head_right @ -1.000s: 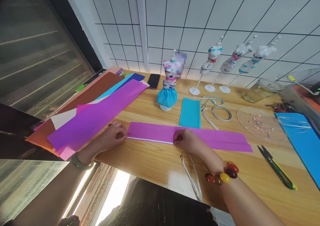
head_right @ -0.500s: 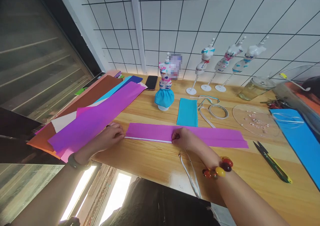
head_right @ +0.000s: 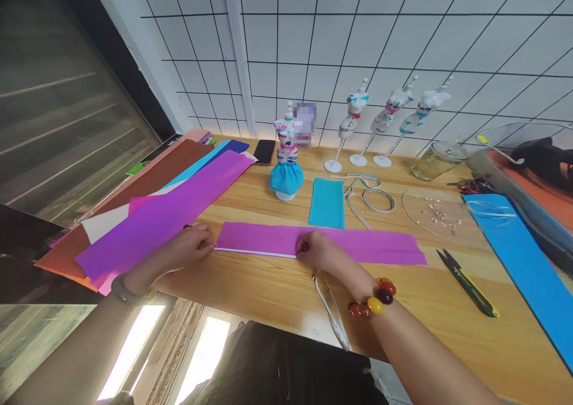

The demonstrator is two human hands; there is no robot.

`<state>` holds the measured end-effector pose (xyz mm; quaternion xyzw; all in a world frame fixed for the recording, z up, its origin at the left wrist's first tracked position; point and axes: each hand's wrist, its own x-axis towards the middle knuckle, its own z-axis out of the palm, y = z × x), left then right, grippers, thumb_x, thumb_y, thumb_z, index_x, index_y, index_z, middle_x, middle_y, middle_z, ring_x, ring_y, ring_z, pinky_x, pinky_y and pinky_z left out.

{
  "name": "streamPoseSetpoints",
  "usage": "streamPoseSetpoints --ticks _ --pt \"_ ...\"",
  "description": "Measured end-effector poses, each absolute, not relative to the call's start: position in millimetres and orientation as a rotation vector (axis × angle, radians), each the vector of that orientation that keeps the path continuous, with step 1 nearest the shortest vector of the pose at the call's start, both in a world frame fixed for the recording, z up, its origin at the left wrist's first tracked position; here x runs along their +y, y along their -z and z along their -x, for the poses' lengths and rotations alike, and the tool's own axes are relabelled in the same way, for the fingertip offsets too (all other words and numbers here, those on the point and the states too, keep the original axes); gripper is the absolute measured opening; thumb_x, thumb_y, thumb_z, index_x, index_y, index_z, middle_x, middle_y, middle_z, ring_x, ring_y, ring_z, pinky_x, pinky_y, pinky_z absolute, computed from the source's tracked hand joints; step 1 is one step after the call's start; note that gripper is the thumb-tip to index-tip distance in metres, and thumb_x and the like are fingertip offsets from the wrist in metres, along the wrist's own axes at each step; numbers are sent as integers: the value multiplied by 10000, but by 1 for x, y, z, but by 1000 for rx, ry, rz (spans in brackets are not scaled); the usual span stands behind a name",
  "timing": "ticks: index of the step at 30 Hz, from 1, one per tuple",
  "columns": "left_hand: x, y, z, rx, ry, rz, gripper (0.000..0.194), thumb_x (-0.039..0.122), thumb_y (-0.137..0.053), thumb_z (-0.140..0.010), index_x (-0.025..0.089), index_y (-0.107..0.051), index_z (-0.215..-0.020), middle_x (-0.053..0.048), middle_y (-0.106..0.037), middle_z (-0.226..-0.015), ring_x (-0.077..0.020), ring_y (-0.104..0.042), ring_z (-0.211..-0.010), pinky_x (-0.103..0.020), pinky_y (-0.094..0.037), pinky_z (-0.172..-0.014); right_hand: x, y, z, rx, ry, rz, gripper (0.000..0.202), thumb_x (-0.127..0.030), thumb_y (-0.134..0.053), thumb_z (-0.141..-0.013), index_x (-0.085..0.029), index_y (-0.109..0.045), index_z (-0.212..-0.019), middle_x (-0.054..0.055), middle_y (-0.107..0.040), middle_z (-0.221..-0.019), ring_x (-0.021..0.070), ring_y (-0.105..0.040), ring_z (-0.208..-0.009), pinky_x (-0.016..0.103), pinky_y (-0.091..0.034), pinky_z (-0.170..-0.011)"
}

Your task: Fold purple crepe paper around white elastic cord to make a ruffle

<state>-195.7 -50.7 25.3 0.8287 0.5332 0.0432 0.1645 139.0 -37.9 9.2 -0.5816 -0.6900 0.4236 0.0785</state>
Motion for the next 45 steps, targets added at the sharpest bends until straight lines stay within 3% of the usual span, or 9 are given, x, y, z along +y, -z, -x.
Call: streamPoseSetpoints --ticks 5,9,12,14,18,31,38,45 --pt "-51 -42 190 1827 42 -2281 174 169 -397 -768 187 -490 -622 -28 -529 -651 -178 -494 -630 -302 -342 -594 -37 -12 -138 -2067 -1300 1735 127 -86 -515 -562 -170 -596 -613 -32 -575 -553 101 -497 -524 192 -326 -446" --pt "-64 -48 151 2104 42 -2457 155 131 -387 -807 159 -534 -769 -99 -543 -769 -253 -520 -770 -368 -374 -651 -36 -13 -138 -2073 -1305 1730 125 -79 -527 -565 -170 -598 -613 -29 -584 -558 100 -503 -524 193 -328 -454" --pt "-83 -39 102 1520 -59 -2758 144 97 -422 -800 164 -550 -799 -104 -541 -863 -254 -492 -899 -386 -396 -753 -35 -11 -139 -2083 -1305 1724 118 -83 -533 -569 -167 -599 -619 -27 -590 -568 101 -505 -528 196 -331 -465" --pt "-95 -30 71 1239 -158 -2824 178 137 -401 -851 167 -548 -945 -94 -531 -949 -233 -472 -929 -367 -410 -783 -34 -9 -139 -2089 -1303 1716 115 -83 -532 -572 -166 -594 -622 -29 -584 -567 98 -496 -527 196 -325 -464" --pt "-104 -18 37 1270 -197 -2792 309 92 -359 -862 136 -479 -1143 -101 -515 -981 -232 -454 -935 -367 -431 -792 -36 -7 -139 -2083 -1294 1701 105 -82 -532 -584 -162 -580 -632 -35 -561 -561 88 -467 -518 191 -311 -455" --pt "-101 -4 39 1269 -141 -2831 402 71 -376 -828 111 -426 -1225 -116 -497 -992 -246 -430 -941 -382 -417 -795 -35 -16 -140 -2050 -1366 1683 103 -65 -534 -584 -159 -562 -615 -48 -533 -536 75 -437 -509 177 -308 -452" --pt "-98 -7 38 1259 -113 -2811 429 92 -405 -823 183 -432 -1242 -92 -468 -953 -244 -428 -918 -377 -409 -757 -37 -22 -140 -2027 -1385 1672 124 -60 -540 -567 -162 -574 -630 -57 -532 -536 77 -434 -513 184 -324 -475" --pt "-98 -5 38 1245 -138 -2816 437 90 -411 -816 182 -437 -1243 -96 -469 -955 -248 -420 -922 -378 -404 -770 -40 -29 -150 -1914 -1430 1649 67 -128 -529 -687 -161 -586 -703 -34 -563 -582 88 -492 -529 194 -383 -506"
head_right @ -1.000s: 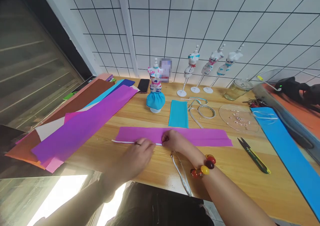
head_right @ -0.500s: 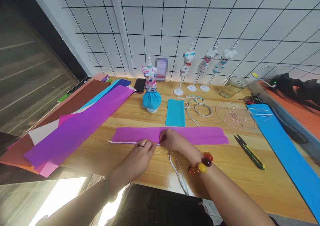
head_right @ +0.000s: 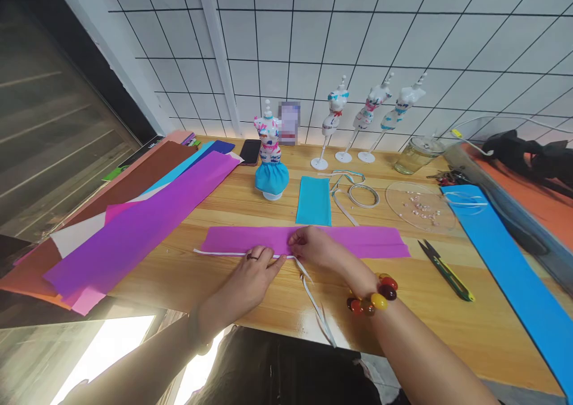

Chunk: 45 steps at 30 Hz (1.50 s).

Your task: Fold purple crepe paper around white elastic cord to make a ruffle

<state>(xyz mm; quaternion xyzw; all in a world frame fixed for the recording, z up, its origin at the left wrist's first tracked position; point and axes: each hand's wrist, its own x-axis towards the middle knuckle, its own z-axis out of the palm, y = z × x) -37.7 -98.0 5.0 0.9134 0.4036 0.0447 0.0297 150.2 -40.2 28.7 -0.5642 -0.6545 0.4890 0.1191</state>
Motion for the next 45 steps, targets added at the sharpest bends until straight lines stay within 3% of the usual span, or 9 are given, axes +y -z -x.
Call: streamPoseSetpoints --ticks 6,11,14,18,22,31,35,40,45 --pt "-98 -3 39 1256 -160 -2800 480 74 -411 -803 207 -420 -1264 -94 -480 -970 -244 -422 -942 -386 -400 -799 -45 -40 -174 -1796 -1418 1726 167 -217 -547 -760 -146 -608 -899 30 -634 -724 126 -573 -588 229 -444 -549" --pt "-98 -2 38 1262 -167 -2786 492 68 -416 -799 211 -424 -1270 -95 -490 -982 -246 -424 -950 -384 -399 -803 -72 -41 -191 -1821 -1416 1743 213 -377 -548 -775 -171 -592 -739 -21 -544 -611 110 -473 -535 228 -348 -503" --pt "-98 -4 38 1269 -158 -2776 495 59 -408 -803 209 -421 -1274 -92 -492 -982 -243 -425 -945 -383 -397 -812 -92 -38 -193 -1791 -1590 1599 297 -457 -520 -798 -175 -562 -713 -28 -513 -624 105 -429 -563 227 -307 -522" --pt "-98 -7 39 1254 -146 -2764 515 43 -397 -792 204 -413 -1280 -94 -489 -996 -244 -419 -954 -371 -407 -803 -110 -38 -196 -1696 -1790 1470 368 -490 -492 -827 -165 -555 -665 -18 -509 -606 94 -378 -544 236 -275 -526" --pt "-98 -5 40 1246 -147 -2763 542 28 -401 -772 211 -409 -1282 -93 -486 -1004 -248 -413 -973 -377 -405 -826 -118 -42 -205 -1612 -1889 1559 439 -524 -501 -817 -169 -508 -559 -50 -397 -471 72 -253 -444 247 -194 -463" --pt "-96 -5 39 1270 -80 -2721 549 17 -384 -775 227 -410 -1281 -93 -485 -1053 -247 -407 -1005 -382 -406 -841 -140 -40 -208 -1553 -2107 1461 346 -497 -620 -733 -154 -592 -694 -48 -410 -543 63 -317 -478 213 -216 -462" --pt "-97 -7 39 1281 -35 -2706 572 14 -387 -768 236 -392 -1296 -75 -481 -1059 -235 -405 -1012 -362 -408 -840 -149 -37 -209 -1642 -2006 1515 315 -436 -586 -768 -157 -531 -634 -48 -401 -543 72 -338 -505 215 -232 -481" --pt "-97 -5 39 1299 -17 -2703 573 15 -375 -773 231 -386 -1304 -81 -476 -1072 -243 -394 -1029 -383 -400 -863 -159 -39 -206 -1680 -1560 1786 283 -362 -494 -804 -190 -420 -591 -51 -339 -550 93 -311 -524 233 -238 -494" --pt "-96 -4 39 1285 -36 -2693 589 11 -382 -761 230 -383 -1308 -80 -470 -1073 -239 -381 -1037 -383 -386 -888 -167 -38 -202 -1569 -1307 1856 174 -359 -494 -793 -198 -470 -730 -16 -465 -694 123 -399 -613 238 -306 -553"
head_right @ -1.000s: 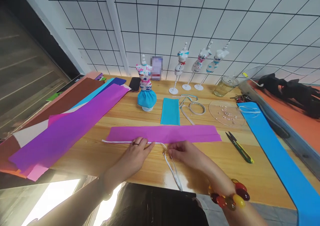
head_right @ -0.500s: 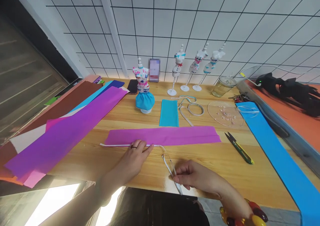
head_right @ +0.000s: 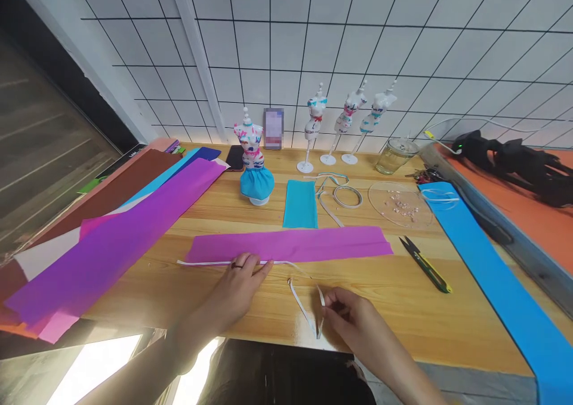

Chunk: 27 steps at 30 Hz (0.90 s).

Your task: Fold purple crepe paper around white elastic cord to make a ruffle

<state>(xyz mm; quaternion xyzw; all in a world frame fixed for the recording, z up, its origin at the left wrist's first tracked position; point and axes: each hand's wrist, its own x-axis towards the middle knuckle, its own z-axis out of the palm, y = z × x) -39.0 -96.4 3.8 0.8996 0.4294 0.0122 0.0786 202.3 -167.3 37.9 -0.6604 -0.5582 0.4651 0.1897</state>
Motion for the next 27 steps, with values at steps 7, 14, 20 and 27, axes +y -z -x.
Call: streamPoseSetpoints --ticks 7,14,20,27 --pt "-97 -2 39 1289 -61 -2693 577 14 -374 -780 231 -374 -1316 -81 -467 -1063 -233 -378 -1035 -374 -384 -882 -183 -47 -188 -1344 -1413 1613 288 -485 -447 -856 -216 -429 -752 -22 -467 -662 127 -415 -622 233 -325 -554" --pt "-97 -2 39 1292 -76 -2694 557 16 -344 -801 233 -383 -1312 -78 -470 -1053 -232 -386 -1021 -374 -386 -875 -185 -68 -182 -1313 -1619 1509 314 -521 -408 -879 -213 -455 -839 -39 -481 -587 116 -448 -550 243 -364 -561" --pt "-97 -2 40 1274 -90 -2694 575 20 -365 -786 231 -378 -1320 -82 -468 -1057 -239 -390 -1013 -377 -396 -851 -174 -84 -199 -1583 -1773 1594 366 -535 -430 -867 -187 -532 -815 -36 -440 -628 89 -404 -562 200 -324 -515" --pt "-97 0 40 1282 -113 -2708 576 14 -374 -785 240 -387 -1314 -76 -472 -1036 -236 -396 -991 -371 -403 -833 -169 -94 -221 -1600 -1778 1743 474 -619 -357 -850 -196 -409 -643 -48 -459 -497 64 -379 -394 199 -321 -431"
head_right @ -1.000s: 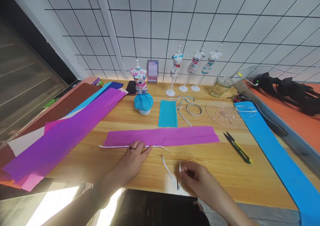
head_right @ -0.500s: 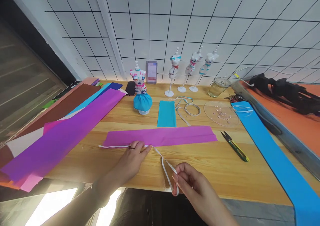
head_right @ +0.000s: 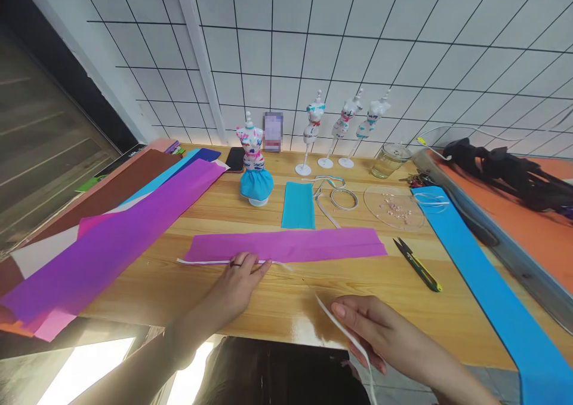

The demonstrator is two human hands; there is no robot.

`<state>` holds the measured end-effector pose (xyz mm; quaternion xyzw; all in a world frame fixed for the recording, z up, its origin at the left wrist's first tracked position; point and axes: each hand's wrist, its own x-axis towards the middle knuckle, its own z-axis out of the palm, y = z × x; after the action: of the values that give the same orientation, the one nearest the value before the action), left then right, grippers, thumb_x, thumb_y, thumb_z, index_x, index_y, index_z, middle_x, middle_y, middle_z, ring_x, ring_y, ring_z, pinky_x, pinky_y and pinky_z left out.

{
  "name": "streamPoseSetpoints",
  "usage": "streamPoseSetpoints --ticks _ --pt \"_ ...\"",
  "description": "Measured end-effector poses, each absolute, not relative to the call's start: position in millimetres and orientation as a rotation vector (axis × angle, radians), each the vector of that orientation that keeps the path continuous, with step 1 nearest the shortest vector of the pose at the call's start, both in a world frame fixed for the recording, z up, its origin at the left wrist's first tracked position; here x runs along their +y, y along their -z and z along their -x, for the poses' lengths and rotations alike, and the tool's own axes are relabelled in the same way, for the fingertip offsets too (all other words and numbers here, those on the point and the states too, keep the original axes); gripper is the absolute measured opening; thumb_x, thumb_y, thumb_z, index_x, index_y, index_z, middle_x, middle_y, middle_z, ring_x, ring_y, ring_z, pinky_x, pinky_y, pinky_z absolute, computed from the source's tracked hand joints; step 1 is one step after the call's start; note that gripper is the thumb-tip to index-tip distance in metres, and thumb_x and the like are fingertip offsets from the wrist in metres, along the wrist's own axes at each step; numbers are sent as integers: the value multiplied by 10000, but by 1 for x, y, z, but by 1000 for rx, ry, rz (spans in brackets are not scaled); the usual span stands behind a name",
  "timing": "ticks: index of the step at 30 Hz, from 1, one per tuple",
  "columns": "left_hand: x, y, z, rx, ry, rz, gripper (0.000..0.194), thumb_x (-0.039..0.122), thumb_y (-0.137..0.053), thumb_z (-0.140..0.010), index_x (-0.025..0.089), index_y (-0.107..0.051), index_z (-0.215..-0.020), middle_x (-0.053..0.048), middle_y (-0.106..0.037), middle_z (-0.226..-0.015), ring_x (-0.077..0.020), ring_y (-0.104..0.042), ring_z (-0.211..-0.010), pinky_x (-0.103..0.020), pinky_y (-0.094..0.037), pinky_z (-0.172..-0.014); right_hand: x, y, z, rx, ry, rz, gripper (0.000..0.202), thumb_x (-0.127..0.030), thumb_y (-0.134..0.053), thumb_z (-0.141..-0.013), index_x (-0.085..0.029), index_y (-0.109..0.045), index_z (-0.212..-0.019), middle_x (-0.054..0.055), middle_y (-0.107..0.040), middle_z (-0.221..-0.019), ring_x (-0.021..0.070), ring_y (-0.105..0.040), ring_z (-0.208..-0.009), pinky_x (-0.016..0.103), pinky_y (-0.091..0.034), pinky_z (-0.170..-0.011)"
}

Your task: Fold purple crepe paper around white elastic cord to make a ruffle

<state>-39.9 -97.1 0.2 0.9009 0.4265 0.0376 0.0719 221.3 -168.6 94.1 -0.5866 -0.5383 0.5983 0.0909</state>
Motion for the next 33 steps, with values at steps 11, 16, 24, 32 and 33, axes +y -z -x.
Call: streamPoseSetpoints --ticks 11,16,24,32,33 --pt "-96 -5 39 1289 -75 -2670 593 -7 -359 -773 259 -403 -1302 -76 -466 -1056 -226 -386 -1024 -377 -387 -879 -173 -72 -219 -1652 -1814 1678 380 -523 -513 -806 -186 -560 -639 -19 -600 -527 94 -480 -478 214 -341 -507" --pt "-97 -1 40 1291 -87 -2688 582 4 -361 -780 257 -401 -1303 -78 -465 -1040 -229 -390 -1004 -376 -391 -859 -177 -52 -228 -1812 -1138 2019 301 -418 -460 -826 -214 -610 -663 -4 -617 -569 153 -548 -518 244 -363 -479" --pt "-96 0 41 1268 -116 -2684 603 -12 -363 -764 246 -395 -1309 -80 -460 -1051 -231 -379 -1022 -372 -384 -868 -183 -40 -242 -1966 -242 2339 376 -395 -347 -883 -236 -624 -1082 74 -731 -835 298 -672 -681 338 -427 -505" --pt "-95 1 39 1291 -75 -2670 602 2 -370 -769 267 -394 -1309 -80 -466 -1075 -230 -377 -1035 -382 -383 -882 -173 -39 -253 -2048 -268 2061 333 -381 -364 -894 -211 -649 -929 86 -696 -872 244 -649 -737 348 -452 -619" --pt "-95 1 39 1291 -77 -2673 596 6 -372 -772 265 -396 -1308 -81 -467 -1073 -234 -378 -1033 -383 -386 -876 -172 -40 -255 -2060 -287 2060 324 -388 -377 -888 -213 -650 -892 85 -688 -847 235 -642 -706 340 -445 -599"
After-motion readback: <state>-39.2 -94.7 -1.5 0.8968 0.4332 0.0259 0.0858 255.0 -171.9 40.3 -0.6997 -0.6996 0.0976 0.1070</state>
